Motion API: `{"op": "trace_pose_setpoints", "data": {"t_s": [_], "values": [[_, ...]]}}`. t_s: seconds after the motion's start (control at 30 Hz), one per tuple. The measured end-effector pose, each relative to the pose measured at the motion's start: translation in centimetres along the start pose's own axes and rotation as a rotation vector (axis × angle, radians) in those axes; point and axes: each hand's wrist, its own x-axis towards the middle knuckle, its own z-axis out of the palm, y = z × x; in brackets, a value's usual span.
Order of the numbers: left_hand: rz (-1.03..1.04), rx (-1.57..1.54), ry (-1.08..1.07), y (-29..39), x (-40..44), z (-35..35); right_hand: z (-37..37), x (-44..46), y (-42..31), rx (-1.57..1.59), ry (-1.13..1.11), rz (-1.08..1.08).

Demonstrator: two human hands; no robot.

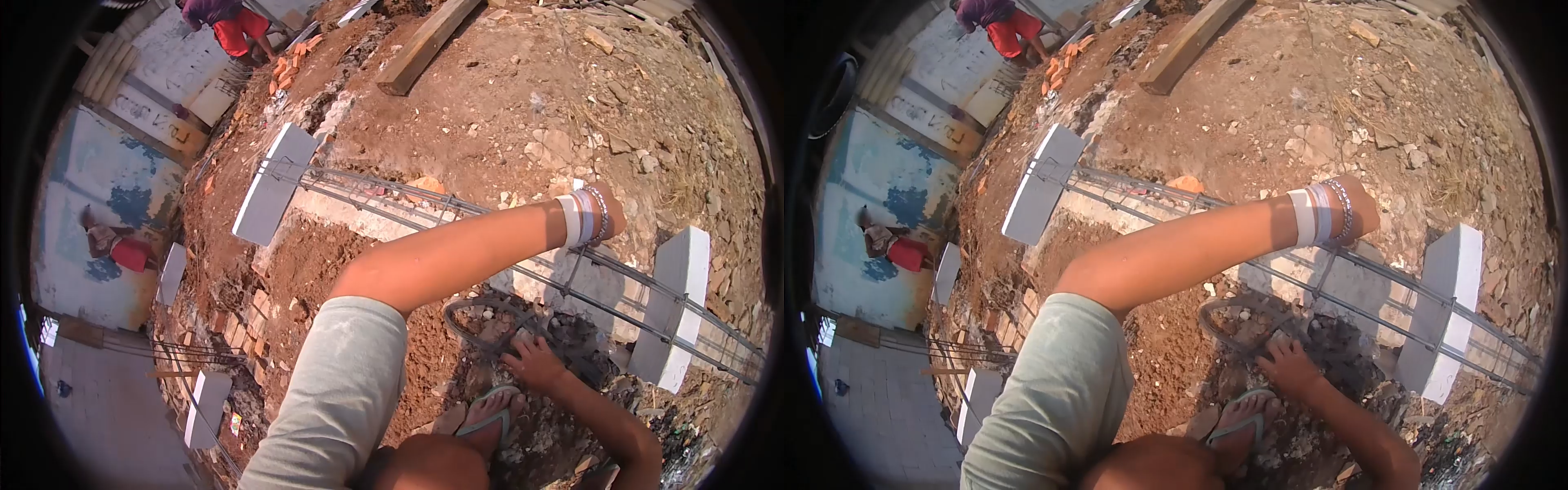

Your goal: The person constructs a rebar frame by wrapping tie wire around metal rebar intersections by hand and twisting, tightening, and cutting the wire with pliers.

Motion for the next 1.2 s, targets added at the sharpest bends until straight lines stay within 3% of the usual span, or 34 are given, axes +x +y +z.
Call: {"op": "trace_pose_setpoints", "data": {"t_s": [0.1,0.2,0.33,0.63,0.7,0.8,0.9,1.0,1.1,1.2], "values": [[-0.024,-0.014,0.015,0.3,-0.2,-0.5,-0.2,-1.2,0.5,-0.026,0.189,-0.041],[-0.023,-0.007,0.007,0.4,0.2,-0.4,1.3,-0.5,0.5,0.103,0.161,0.041],[-0.041,-0.039,0.041,0.3,-0.6,-0.1,-3.4,1.6,1.8,0.265,0.085,0.125],[0.017,0.093,0.015,0.7,-2.6,-0.8,-3.1,7.8,3.8,0.089,-0.24,0.089],[0.028,0.13,0.221,-0.2,-2.0,2.2,-5.0,7.1,4.2,0.082,-0.344,0.036],[0.06,0.184,0.425,-0.6,-2.1,3.0,-11.5,6.2,2.6,0.408,-0.709,0.269],[0.059,0.199,0.535,-0.4,-1.9,3.8,-8.9,4.5,2.0,0.576,-0.534,0.385],[0.002,0.241,0.818,0.0,-3.2,4.1,-6.7,2.7,1.1,0.756,-0.408,0.488],[-0.207,0.131,1.017,1.6,-3.9,5.1,-1.0,2.0,-0.1,0.614,-0.28,0.458],[-0.383,-0.116,1.079,2.8,-4.0,6.6,-0.9,1.5,-2.6,0.64,-0.228,0.641]]}}
